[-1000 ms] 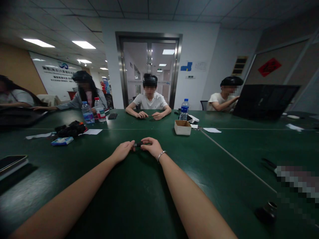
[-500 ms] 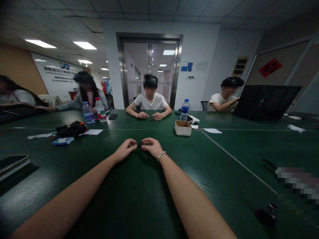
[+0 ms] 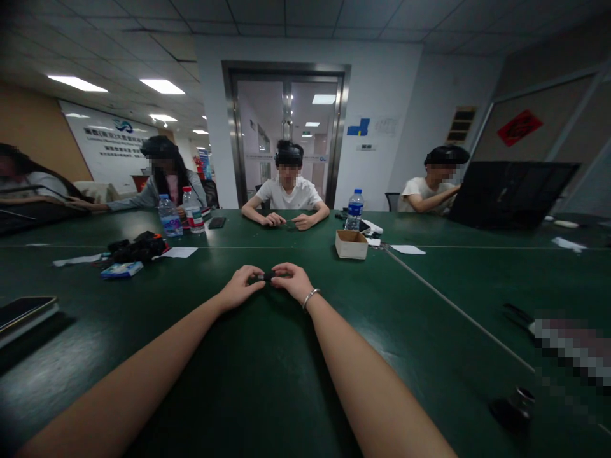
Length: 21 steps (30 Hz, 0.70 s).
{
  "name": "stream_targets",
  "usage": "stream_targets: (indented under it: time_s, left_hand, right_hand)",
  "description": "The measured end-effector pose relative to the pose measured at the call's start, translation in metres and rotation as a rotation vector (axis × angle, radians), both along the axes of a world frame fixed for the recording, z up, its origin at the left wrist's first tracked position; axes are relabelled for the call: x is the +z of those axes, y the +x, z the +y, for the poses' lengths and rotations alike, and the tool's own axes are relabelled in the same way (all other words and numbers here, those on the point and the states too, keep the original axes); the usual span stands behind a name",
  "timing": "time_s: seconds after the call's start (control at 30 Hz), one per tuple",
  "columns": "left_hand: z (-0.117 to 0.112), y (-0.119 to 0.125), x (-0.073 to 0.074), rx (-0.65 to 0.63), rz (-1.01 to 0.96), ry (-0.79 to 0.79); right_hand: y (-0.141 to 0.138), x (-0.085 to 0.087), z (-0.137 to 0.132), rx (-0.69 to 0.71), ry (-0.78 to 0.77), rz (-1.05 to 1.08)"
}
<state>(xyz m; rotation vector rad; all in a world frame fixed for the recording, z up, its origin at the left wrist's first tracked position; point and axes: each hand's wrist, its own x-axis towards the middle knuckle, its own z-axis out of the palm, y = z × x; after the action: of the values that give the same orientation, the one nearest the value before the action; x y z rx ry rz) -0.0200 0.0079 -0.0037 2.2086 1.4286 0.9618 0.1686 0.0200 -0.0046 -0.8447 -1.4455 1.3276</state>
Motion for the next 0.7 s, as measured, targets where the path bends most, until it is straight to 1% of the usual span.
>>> stream_targets:
  time_s: [0.13, 0.2, 0.33, 0.43, 0.57, 0.7]
  left_hand:
    - [-0.0011, 0.001, 0.0008, -0.037, -0.012, -0.038]
    - [-0.0018, 0.0014, 0.0004, -0.043, -0.057, -0.025]
    - [-0.0024, 0.0017, -0.0013, -0.058, -0.158, -0.049]
    - [-0.002, 0.0011, -0.0014, -0.071, -0.124, -0.061]
    - [-0.0031, 0.001, 0.0009, -0.026, -0.079, -0.069]
    - [-0.0046, 0.0021, 0.0029, -0.028, -0.043, -0.068]
  right_hand:
    - [0.0, 0.0004, -0.0004, -0.001, -0.008, -0.008]
    - [0.0001, -0.0002, 0.0, 0.006, -0.003, 0.0]
    - [0.0003, -0.0013, 0.0009, 0.008, 0.005, 0.001]
    - [0.0002, -0.001, 0.0006, 0.01, 0.003, -0.003]
    - [0.0002, -0.0003, 0.0003, 0.017, 0.009, -0.006]
    - [0.0004, -0.0003, 0.0006, 0.024, 0.005, -0.009]
